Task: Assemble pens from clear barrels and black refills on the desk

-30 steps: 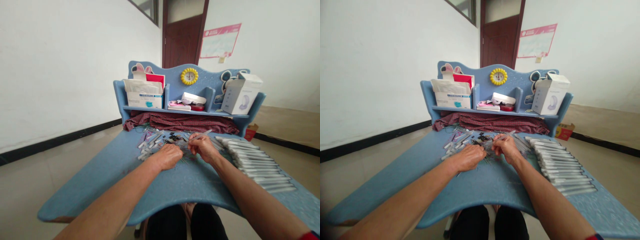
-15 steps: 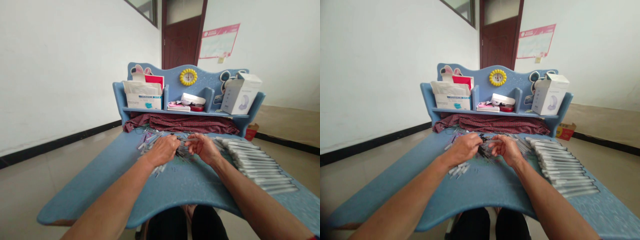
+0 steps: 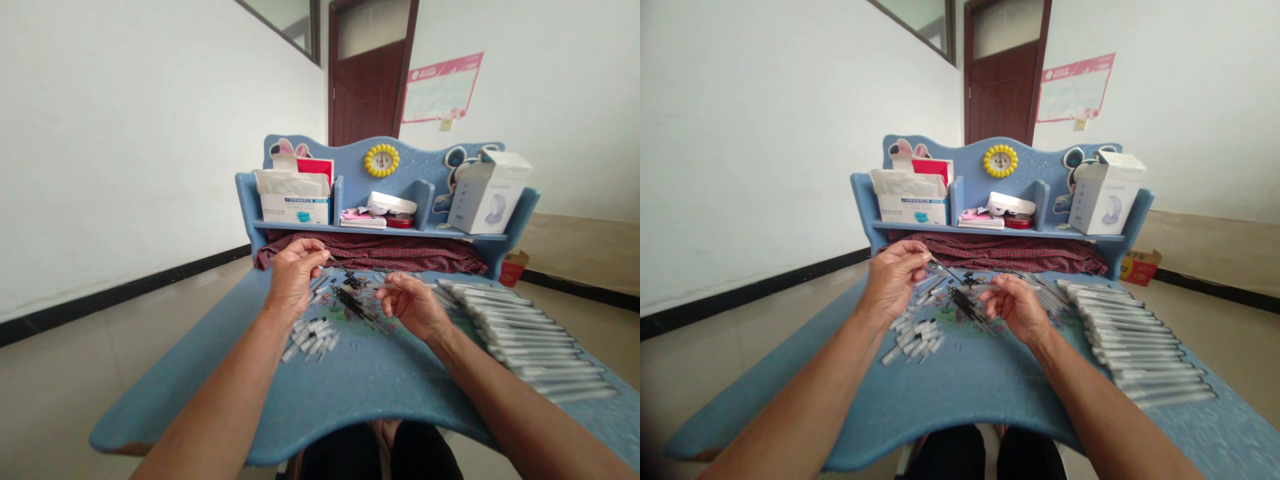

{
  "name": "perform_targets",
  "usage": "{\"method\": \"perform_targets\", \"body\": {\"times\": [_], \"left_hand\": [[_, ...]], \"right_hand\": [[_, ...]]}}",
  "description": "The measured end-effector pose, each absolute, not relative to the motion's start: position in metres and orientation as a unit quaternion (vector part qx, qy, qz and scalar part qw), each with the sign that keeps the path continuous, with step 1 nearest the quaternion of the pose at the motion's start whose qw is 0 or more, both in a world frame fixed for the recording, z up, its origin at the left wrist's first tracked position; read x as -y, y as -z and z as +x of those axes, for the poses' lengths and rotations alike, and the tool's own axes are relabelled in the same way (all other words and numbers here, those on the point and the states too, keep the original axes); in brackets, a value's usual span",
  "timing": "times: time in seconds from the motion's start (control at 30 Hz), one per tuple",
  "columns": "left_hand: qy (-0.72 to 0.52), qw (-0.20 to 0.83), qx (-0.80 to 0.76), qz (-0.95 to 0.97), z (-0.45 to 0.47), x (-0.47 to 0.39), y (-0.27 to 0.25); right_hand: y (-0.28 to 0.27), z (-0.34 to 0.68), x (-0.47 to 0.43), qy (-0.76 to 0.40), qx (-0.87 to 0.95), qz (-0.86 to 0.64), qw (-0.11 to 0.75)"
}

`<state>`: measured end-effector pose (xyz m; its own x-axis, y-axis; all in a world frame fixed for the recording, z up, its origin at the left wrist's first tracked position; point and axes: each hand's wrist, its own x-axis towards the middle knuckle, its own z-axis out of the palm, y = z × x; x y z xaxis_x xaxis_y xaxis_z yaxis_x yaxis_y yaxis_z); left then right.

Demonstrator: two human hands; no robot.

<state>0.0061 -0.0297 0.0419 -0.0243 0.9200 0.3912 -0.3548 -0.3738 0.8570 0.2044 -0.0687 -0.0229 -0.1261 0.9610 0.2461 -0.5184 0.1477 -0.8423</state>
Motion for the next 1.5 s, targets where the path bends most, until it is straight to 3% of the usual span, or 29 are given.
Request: {"method": "perform_targets", "body": {"times": [0.8,0.87,1.03,1.13,1.3,1.5], "left_hand": [[-0.586,0.629,-0.299,0.415,0.012,0.026,-0.026],[-0.562,0.604,-0.317,0.467,0.018,0.029,-0.021],[-0.503,0.428,-0.351,0.664,0.034,0.042,-0.01],[-0.441,0.4,-0.321,0.737,0.038,0.048,-0.007],[-0.452,0.403,-0.324,0.727,0.028,0.036,-0.009],[-0.446,0.269,-0.474,0.71,0.003,-0.001,0.002]], "right_hand": [[0.018,0.207,0.073,-0.612,0.434,-0.209,0.627],[0.018,0.206,0.073,-0.611,0.436,-0.216,0.624],[0.019,0.203,0.074,-0.616,0.452,-0.22,0.606],[0.02,0.203,0.074,-0.619,0.458,-0.222,0.598],[0.02,0.209,0.071,-0.609,0.439,-0.223,0.622],[0.022,0.216,0.067,-0.616,0.41,-0.214,0.637]]}}
